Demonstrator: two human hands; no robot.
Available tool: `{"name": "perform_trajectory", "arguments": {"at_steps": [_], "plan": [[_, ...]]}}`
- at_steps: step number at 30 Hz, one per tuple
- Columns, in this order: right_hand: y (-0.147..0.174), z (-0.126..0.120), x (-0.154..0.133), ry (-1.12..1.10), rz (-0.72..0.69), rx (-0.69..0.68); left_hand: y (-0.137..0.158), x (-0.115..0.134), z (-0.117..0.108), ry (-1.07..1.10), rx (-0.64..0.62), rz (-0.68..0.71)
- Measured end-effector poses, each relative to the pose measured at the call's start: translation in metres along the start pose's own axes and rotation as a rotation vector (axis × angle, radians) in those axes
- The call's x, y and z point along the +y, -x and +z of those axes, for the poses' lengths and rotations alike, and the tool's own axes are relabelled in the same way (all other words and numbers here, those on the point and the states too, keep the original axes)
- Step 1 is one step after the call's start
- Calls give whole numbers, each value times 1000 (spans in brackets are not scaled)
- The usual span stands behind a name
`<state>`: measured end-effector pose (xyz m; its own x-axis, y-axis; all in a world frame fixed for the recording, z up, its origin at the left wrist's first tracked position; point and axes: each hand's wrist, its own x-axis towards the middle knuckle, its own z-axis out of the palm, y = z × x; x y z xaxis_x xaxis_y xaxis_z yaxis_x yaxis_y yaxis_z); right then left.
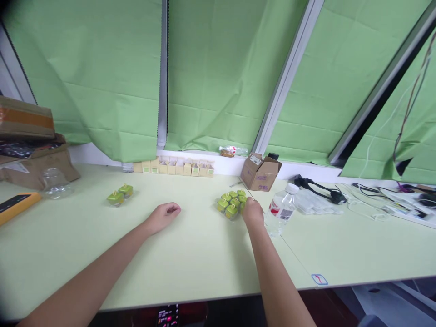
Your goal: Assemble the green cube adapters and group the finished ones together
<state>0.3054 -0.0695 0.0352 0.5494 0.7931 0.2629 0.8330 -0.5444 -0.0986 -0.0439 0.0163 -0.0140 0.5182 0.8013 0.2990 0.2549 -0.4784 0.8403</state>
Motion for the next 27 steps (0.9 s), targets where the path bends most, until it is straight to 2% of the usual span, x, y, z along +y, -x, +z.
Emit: {"name": "perform_trajectory", "arguments": {"at_steps": [5, 8, 11, 12, 14, 16, 18, 20, 23, 27], "plan": [[1, -6, -1, -93, 45, 28, -1, -3, 4, -31, 10, 13], [6, -20, -6, -198, 17, 201, -5, -2, -4, -144, 121, 104], [12, -37, -28, -365, -141, 416, -9, 0, -36, -387, 434, 241], [15, -42, -40, -423, -218, 461, -9, -1, -50, -468, 577, 225], [20, -50, -70, -533, -331, 483, -6, -7, -81, -604, 856, 76], [26, -51, -105, -630, -400, 475, 0, -20, -107, -683, 991, -144], [34, -44, -141, -701, -442, 433, 7, -36, -124, -685, 938, -345], [43, -27, -174, -757, -469, 381, 11, -52, -131, -626, 802, -478], [60, 8, -207, -798, -453, 309, 13, -65, -131, -626, 736, -498], [74, 40, -214, -760, -528, 178, 10, -65, -127, -663, 737, -477]]}}
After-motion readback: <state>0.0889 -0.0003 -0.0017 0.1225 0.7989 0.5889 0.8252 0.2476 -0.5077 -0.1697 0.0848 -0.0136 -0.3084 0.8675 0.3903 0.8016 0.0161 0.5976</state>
